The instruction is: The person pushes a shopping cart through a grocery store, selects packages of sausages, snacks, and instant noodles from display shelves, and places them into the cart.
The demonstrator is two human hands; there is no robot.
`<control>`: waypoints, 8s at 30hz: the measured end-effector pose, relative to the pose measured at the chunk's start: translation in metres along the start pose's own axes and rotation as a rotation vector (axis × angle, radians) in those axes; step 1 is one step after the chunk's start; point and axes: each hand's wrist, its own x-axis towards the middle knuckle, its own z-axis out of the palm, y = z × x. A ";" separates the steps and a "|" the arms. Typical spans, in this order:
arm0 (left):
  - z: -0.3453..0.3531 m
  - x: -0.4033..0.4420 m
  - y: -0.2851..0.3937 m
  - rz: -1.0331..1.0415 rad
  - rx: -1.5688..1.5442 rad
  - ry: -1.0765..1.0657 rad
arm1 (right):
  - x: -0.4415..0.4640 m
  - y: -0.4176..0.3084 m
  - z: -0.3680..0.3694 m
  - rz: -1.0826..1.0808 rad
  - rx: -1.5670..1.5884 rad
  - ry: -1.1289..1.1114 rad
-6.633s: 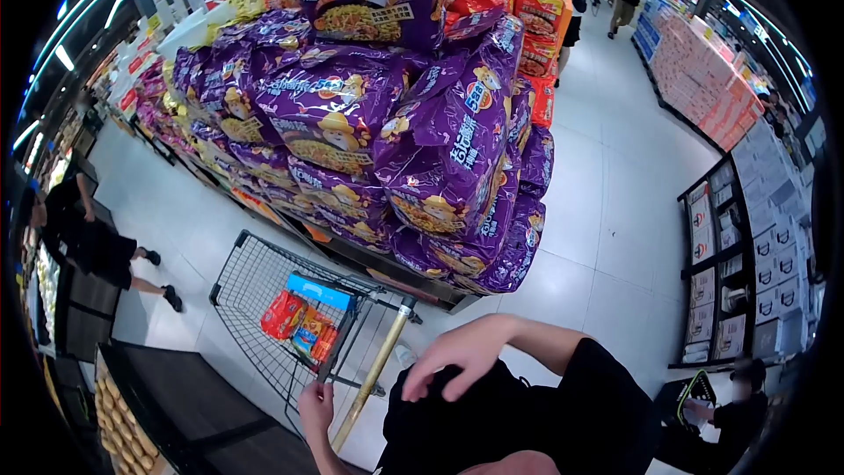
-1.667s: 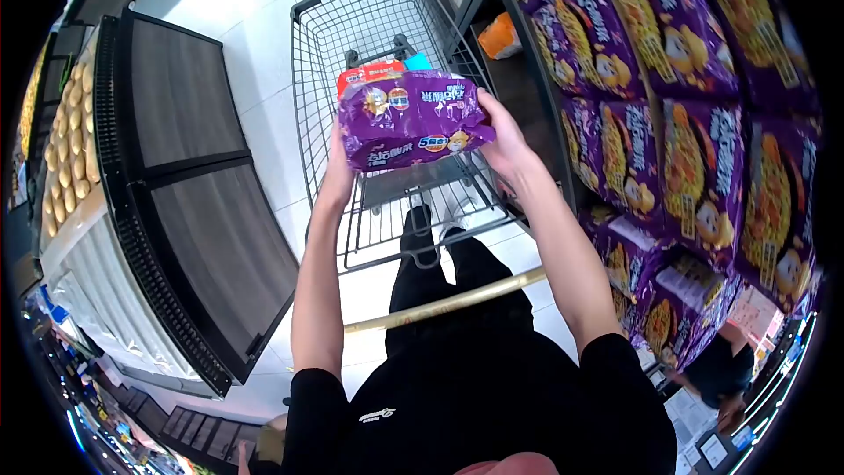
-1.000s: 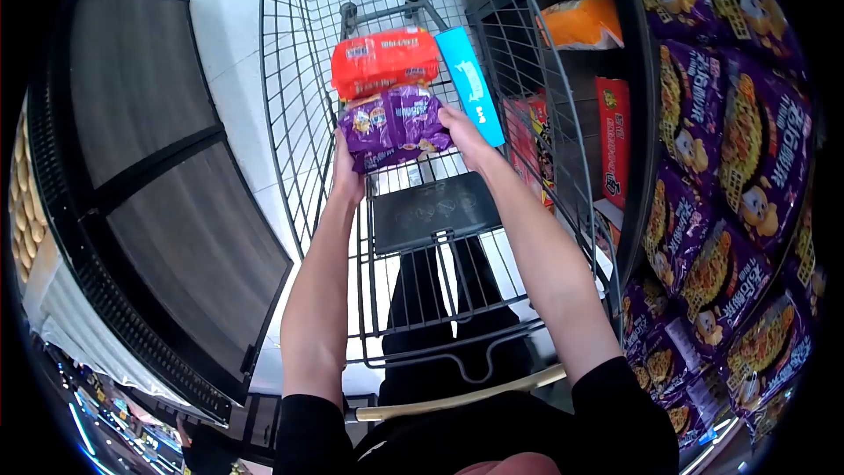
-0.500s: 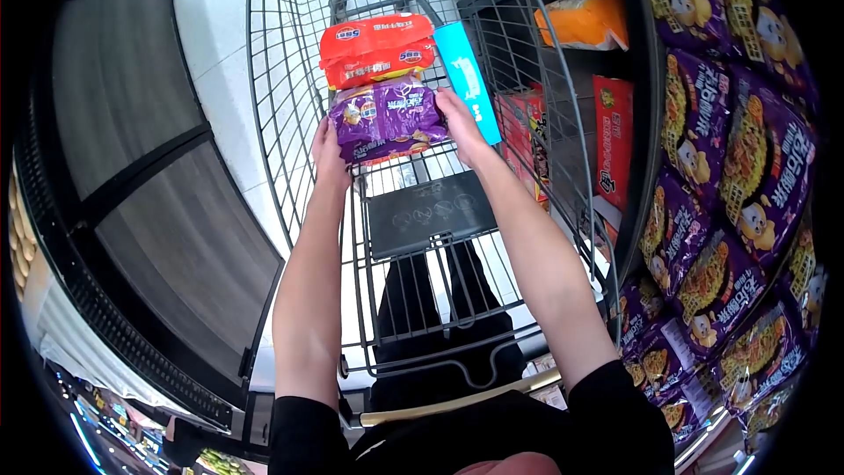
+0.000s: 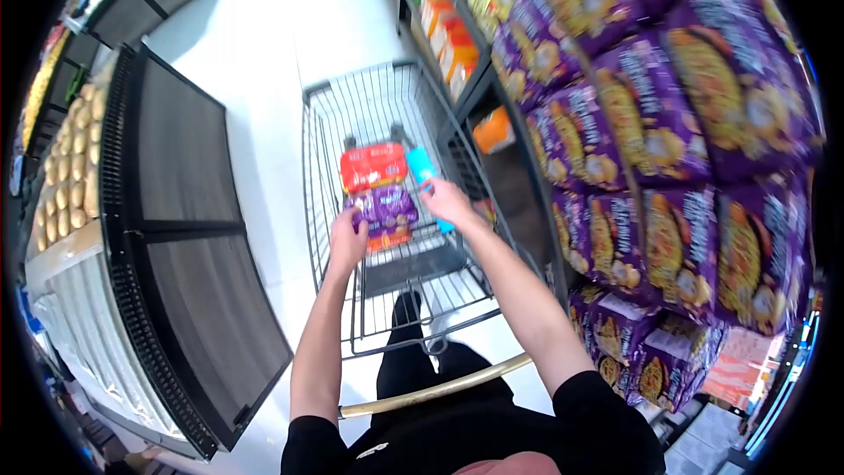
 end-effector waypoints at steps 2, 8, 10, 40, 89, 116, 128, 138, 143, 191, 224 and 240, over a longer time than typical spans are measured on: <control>-0.027 -0.018 0.044 0.035 -0.030 0.001 | -0.031 -0.018 -0.025 -0.083 -0.067 0.058; -0.077 -0.107 0.127 0.199 -0.123 -0.070 | -0.156 -0.034 -0.076 -0.202 -0.207 0.016; -0.084 -0.151 0.138 0.191 -0.098 -0.136 | -0.204 -0.023 -0.085 -0.221 -0.231 0.041; -0.123 -0.268 0.066 -0.029 0.801 -0.106 | -0.269 0.040 -0.042 -0.422 -0.406 0.396; -0.318 0.314 0.027 -0.039 0.826 0.016 | 0.276 -0.276 -0.135 -0.282 -0.542 0.111; -0.370 0.604 0.034 0.136 0.166 -0.904 | 0.440 -0.349 -0.206 -0.366 -0.266 -0.159; -0.251 0.633 0.159 0.461 0.343 -0.951 | 0.136 -0.355 -0.634 0.061 -0.388 1.712; -0.241 0.641 0.142 0.491 0.291 -0.935 | 0.129 -0.269 -0.757 0.516 -0.320 0.977; -0.249 0.642 0.164 0.425 0.326 -0.974 | 0.119 -0.257 -0.776 0.272 -0.396 1.381; -0.304 0.503 0.153 0.305 -1.808 0.487 | 0.466 -0.626 -0.316 -1.158 0.790 -0.678; -0.328 0.370 0.099 0.436 -1.684 1.314 | 0.343 -0.697 -0.176 -0.708 0.711 -1.152; -0.367 0.270 0.024 0.402 -1.469 1.497 | 0.238 -0.789 -0.071 -1.543 0.482 -1.011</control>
